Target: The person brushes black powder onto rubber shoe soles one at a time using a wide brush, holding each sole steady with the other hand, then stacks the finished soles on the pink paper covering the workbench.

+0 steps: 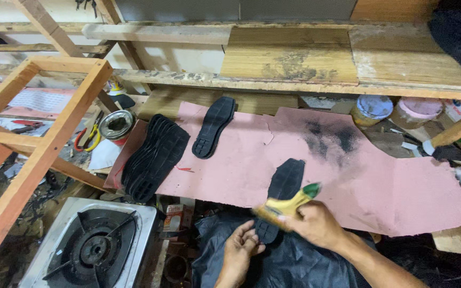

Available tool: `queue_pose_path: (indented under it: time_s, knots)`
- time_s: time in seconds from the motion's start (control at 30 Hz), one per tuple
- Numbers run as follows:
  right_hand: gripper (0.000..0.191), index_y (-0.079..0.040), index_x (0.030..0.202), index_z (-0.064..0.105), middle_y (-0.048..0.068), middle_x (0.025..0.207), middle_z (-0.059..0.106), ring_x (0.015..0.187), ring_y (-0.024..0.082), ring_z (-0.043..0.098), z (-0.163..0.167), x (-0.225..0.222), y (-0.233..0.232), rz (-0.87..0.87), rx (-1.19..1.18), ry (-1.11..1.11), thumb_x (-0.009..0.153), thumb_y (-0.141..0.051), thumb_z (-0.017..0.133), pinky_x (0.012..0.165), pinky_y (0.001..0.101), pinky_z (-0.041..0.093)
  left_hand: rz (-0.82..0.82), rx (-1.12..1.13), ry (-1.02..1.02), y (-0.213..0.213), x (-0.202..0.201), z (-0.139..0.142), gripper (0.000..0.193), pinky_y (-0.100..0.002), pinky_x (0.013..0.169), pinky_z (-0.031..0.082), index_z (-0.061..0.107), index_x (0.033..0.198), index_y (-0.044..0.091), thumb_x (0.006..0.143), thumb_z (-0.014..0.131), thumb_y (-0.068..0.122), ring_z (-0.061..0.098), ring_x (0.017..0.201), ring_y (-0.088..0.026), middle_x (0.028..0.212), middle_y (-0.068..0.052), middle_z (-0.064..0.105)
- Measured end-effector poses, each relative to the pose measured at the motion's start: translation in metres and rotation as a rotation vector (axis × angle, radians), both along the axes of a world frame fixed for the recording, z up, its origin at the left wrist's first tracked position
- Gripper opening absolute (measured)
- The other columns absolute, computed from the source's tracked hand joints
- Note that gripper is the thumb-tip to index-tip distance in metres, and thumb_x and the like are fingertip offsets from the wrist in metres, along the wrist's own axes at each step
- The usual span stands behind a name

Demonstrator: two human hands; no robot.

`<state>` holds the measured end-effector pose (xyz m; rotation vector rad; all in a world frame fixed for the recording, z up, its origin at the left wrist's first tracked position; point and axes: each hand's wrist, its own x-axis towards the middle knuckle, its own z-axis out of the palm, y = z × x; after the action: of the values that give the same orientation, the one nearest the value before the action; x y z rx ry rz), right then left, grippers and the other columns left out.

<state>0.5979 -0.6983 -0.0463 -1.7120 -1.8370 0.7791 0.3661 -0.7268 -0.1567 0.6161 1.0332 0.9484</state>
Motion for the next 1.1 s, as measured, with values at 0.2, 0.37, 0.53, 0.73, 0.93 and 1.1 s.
queue_pose_path:
  time_s: [0.2, 0.37, 0.53, 0.73, 0.93, 1.1]
  knots:
    - [0.034, -0.012, 0.114, 0.077, 0.008, 0.086, 0.077, 0.066, 0.019, 0.074, 0.008, 0.037, 0.084, -0.191, 0.337, -0.034, 0.096, -0.034, 0.06, 0.06, 0.035, 0.058, 0.02, 0.107, 0.028, 0.003, -0.002, -0.003, 0.037, -0.031, 0.078, 0.062, 0.061, 0.132, -0.004, 0.096, 0.059, 0.002, 0.07, 0.085, -0.016, 0.109, -0.012, 0.072]
    - [0.032, -0.004, 0.096, 0.076, 0.013, 0.074, 0.075, 0.059, 0.021, 0.07, 0.007, 0.039, 0.104, -0.375, 0.283, -0.193, 0.093, -0.036, 0.07, 0.056, 0.0402, 0.055, 0.066, -0.006, -0.056, 0.009, -0.003, 0.004, 0.037, -0.032, 0.08, 0.064, 0.061, 0.13, -0.001, 0.094, 0.057, 0.001, 0.074, 0.093, -0.015, 0.111, -0.009, 0.073]
    - [0.038, 0.0, 0.116, 0.062, 0.01, 0.073, 0.072, 0.046, 0.019, 0.067, -0.045, -0.021, 0.008, -0.072, -0.033, -0.151, 0.097, -0.033, 0.06, 0.044, 0.0365, 0.052, 0.12, -0.025, -0.065, 0.013, -0.002, -0.004, 0.036, -0.033, 0.079, 0.064, 0.062, 0.13, -0.001, 0.094, 0.06, 0.001, 0.07, 0.092, -0.016, 0.112, -0.009, 0.068]
    - [0.043, 0.005, 0.087, 0.075, 0.021, 0.075, 0.074, 0.061, 0.029, 0.072, -0.036, -0.026, -0.038, -0.397, -0.142, -0.204, 0.094, -0.037, 0.073, 0.062, 0.0408, 0.055, 0.122, 0.021, -0.063, 0.003, 0.002, -0.017, 0.032, -0.033, 0.08, 0.064, 0.063, 0.128, -0.002, 0.096, 0.06, 0.0, 0.069, 0.092, -0.016, 0.112, -0.011, 0.066]
    - [0.037, -0.001, 0.098, 0.077, 0.019, 0.084, 0.074, 0.068, 0.031, 0.074, -0.042, -0.04, -0.068, -0.015, 0.053, -0.043, 0.072, -0.027, 0.079, 0.062, 0.0413, 0.057, 0.114, 0.077, -0.089, 0.001, 0.005, -0.012, 0.029, -0.031, 0.081, 0.061, 0.064, 0.125, -0.003, 0.097, 0.057, 0.0, 0.072, 0.095, -0.017, 0.115, -0.012, 0.073]
    - [0.032, -0.004, 0.089, 0.076, 0.017, 0.082, 0.076, 0.075, 0.029, 0.075, -0.054, -0.03, -0.08, -0.207, -0.061, -0.17, 0.088, -0.037, 0.076, 0.07, 0.04, 0.058, 0.092, 0.064, -0.086, -0.006, 0.0, -0.018, 0.031, -0.03, 0.083, 0.062, 0.064, 0.127, -0.002, 0.098, 0.055, 0.004, 0.072, 0.095, -0.016, 0.114, -0.011, 0.074]
